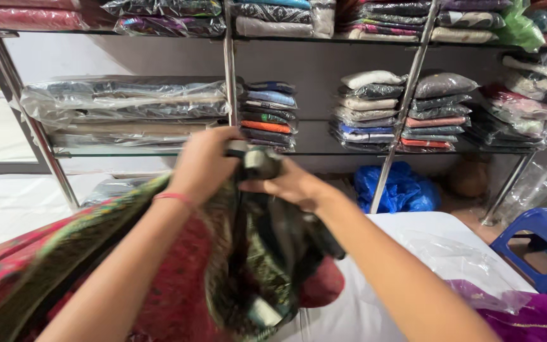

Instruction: The person picks up a red and green patterned saree from a pile on a white table, shakes it out, aligns its borders, and folds it lengthwise by hand. They fold it repeatedly into a compact rectangle, smooth it, and place the folded saree on a shelf among other folded garments.

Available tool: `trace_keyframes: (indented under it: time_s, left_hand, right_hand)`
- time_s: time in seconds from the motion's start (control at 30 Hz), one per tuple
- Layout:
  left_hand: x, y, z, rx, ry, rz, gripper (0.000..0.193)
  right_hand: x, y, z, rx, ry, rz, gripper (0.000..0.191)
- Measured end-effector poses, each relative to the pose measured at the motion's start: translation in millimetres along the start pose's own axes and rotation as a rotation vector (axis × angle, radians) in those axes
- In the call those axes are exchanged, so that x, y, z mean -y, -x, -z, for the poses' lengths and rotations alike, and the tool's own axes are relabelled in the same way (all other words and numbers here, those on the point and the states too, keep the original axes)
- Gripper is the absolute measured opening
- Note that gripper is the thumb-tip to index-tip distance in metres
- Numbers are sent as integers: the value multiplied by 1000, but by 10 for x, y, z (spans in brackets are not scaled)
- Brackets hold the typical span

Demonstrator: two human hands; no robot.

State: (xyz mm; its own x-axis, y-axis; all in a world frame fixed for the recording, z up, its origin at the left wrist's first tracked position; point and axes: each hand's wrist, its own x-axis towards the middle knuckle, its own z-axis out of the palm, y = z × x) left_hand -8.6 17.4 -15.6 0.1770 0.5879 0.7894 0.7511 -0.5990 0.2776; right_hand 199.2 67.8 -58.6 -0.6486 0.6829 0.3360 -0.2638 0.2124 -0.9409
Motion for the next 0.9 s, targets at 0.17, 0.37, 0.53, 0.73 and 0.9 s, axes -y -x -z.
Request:
trace_keyframes:
  time_s: [0.17, 0.37, 0.53, 0.73, 0.9]
  left_hand:
    - [-179, 22, 98, 45, -285, -140, 24]
    - [524, 385, 396, 158, -782, 224, 22]
    - [1266, 696, 693, 164, -927, 438, 22]
    - [1625, 899, 1041, -77, -910, 479, 32]
    - [1381, 517, 1000, 11, -732, 548, 28]
  right_hand:
    - [132, -179, 353, -405, 368, -188, 39]
    - [523, 541, 1711, -794, 207, -178, 31]
    - [552, 1306, 2649, -1351, 252, 112, 39]
    - [190, 1606, 3065, -2006, 416, 189, 52]
    - [197, 1178, 2170, -1150, 194, 211, 45]
